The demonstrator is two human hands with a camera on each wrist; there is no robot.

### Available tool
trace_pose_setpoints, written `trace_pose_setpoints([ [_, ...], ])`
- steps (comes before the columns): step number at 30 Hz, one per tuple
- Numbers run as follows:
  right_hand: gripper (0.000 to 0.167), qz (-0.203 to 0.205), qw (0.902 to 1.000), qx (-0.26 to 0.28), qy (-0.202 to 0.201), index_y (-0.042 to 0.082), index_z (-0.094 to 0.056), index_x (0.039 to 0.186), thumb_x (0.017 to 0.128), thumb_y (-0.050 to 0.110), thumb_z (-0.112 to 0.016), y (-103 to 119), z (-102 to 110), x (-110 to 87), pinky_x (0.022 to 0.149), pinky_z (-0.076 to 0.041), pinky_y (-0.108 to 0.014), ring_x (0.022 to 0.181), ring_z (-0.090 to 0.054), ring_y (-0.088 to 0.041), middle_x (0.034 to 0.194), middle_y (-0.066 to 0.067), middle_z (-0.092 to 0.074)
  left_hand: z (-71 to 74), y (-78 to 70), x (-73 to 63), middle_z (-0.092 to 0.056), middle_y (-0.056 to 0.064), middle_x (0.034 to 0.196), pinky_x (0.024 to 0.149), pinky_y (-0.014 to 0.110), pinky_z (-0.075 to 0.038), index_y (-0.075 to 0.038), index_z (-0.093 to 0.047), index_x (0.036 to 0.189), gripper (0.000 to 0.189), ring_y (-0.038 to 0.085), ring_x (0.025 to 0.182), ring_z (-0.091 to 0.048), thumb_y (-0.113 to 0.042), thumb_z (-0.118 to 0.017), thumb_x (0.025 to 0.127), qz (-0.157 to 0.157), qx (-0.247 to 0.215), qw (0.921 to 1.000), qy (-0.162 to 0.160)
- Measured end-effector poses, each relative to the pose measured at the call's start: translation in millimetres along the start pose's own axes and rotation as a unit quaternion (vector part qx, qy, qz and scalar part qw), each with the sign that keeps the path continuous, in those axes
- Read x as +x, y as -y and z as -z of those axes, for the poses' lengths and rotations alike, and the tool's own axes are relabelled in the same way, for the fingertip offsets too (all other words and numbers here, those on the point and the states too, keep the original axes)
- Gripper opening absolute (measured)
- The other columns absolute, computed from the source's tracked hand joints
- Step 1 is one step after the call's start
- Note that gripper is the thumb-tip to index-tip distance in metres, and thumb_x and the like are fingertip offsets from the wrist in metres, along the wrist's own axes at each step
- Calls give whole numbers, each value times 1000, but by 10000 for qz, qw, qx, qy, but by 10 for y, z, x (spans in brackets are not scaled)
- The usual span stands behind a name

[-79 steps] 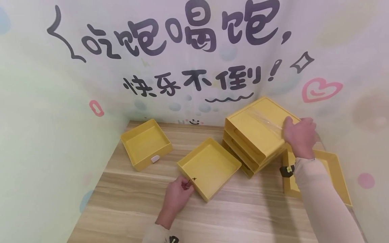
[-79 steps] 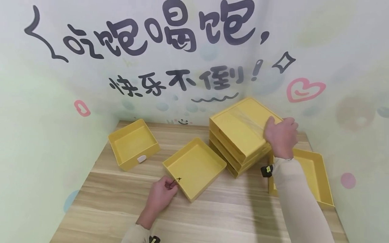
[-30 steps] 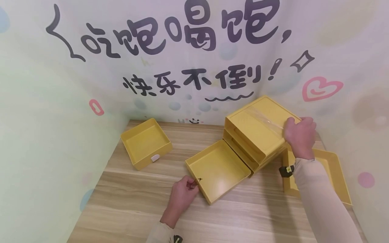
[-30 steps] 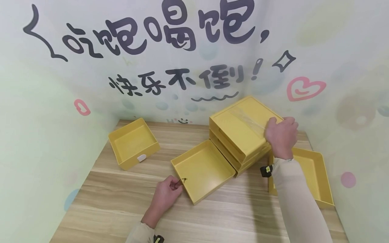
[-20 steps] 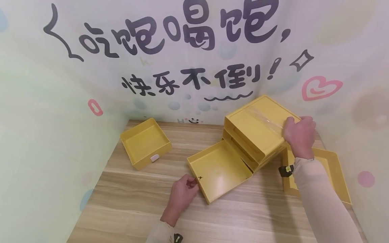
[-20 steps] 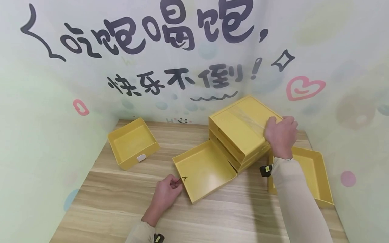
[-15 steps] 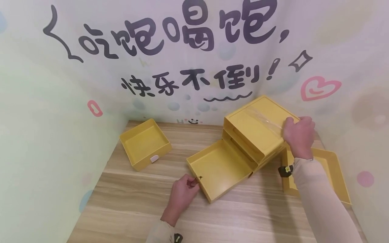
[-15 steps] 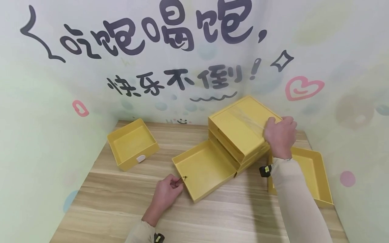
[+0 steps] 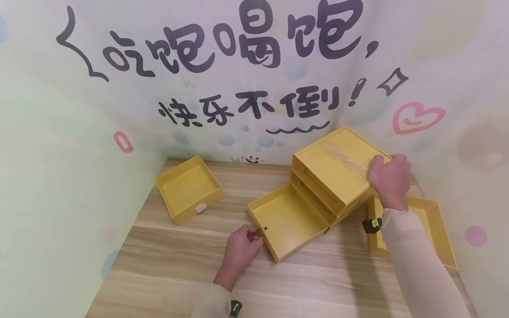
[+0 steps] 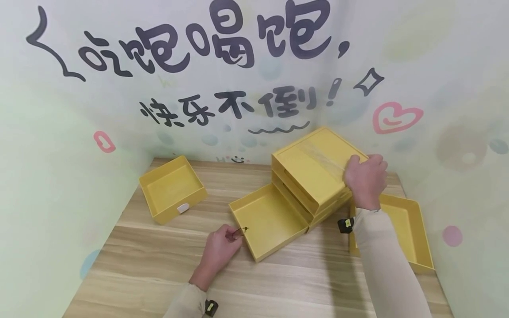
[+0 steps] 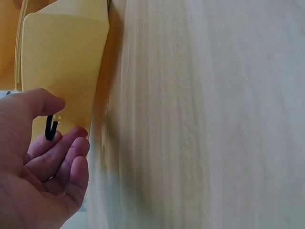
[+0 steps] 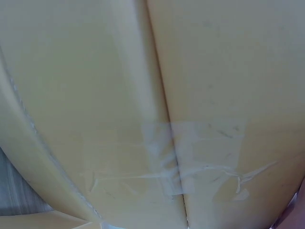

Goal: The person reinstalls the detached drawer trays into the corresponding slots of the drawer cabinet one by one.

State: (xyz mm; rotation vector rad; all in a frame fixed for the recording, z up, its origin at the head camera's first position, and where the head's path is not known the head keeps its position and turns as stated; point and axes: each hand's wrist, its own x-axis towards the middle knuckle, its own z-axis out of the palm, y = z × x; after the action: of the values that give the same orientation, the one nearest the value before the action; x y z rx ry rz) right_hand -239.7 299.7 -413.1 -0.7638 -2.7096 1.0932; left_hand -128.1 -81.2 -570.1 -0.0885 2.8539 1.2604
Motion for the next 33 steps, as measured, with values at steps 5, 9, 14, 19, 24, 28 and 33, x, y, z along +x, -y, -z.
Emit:
trace_pose_setpoints([
  [5, 74, 59, 10000, 40, 10, -14, -32, 144, 98, 44, -28, -28, -10, 21, 98, -38, -68, 118, -45, -53, 142, -38, -40, -21, -9, 40, -73, -5, 87, 71, 24, -55, -15, -71, 97, 22, 7, 80, -65, -30, -80, 83, -54, 14, 10000, -71],
  [9, 79, 287, 9993, 105, 208, -15, -31, 144, 99, 50, -27, -88, 8, 67, 98, -37, -66, 114, -43, -51, 141, -39, -38, -43, -4, 79, -71, -9, 86, 71, 22, -54, -17, -71, 95, 18, 5, 79, -64, -30, -78, 84, -143, 31, 9999, -36],
  [14, 82, 1034, 9911, 471, 693, -7, -25, 156, 103, 56, -29, -210, 74, 158, 113, -27, -70, 140, -29, -54, 157, -38, -25, -39, -7, 131, -70, -9, 86, 70, 20, -54, -16, -72, 97, 18, 4, 78, -62, -29, -78, 85, -410, 101, 9991, -17],
  [19, 75, 1889, 9709, 549, 1369, 16, -11, 165, 105, 52, -38, -407, 139, 249, 114, -22, -73, 146, -24, -51, 169, -26, -9, -16, -2, 166, -71, -8, 86, 71, 20, -54, -14, -74, 98, 18, 4, 79, -63, -23, -79, 84, -611, 41, 9981, -96],
  [24, 75, 2026, 9561, 298, 2097, 39, 1, 163, 106, 49, -45, -577, 252, 319, 95, -43, -42, 114, -51, -26, 152, -24, -37, -27, 4, 179, -71, -7, 87, 71, 19, -55, -13, -74, 102, 20, 4, 80, -65, -21, -80, 84, -608, -45, 9981, -89],
  [28, 85, 2003, 9491, 133, 2428, 42, 7, 162, 103, 44, -55, -617, 337, 331, 85, -44, -23, 102, -59, -15, 117, -14, -53, -50, 11, 185, -73, -6, 89, 71, 19, -55, -13, -74, 105, 22, 4, 81, -66, -20, -79, 85, -613, -125, 9980, -52],
  [33, 91, 2070, 9465, 63, 2476, 41, 7, 162, 102, 38, -61, -572, 368, 297, 80, -47, -22, 97, -60, -13, 107, -10, -56, -53, 19, 190, -75, -5, 90, 70, 19, -55, -11, -73, 107, 24, 5, 81, -68, -17, -79, 85, -535, -322, 9980, -80],
])
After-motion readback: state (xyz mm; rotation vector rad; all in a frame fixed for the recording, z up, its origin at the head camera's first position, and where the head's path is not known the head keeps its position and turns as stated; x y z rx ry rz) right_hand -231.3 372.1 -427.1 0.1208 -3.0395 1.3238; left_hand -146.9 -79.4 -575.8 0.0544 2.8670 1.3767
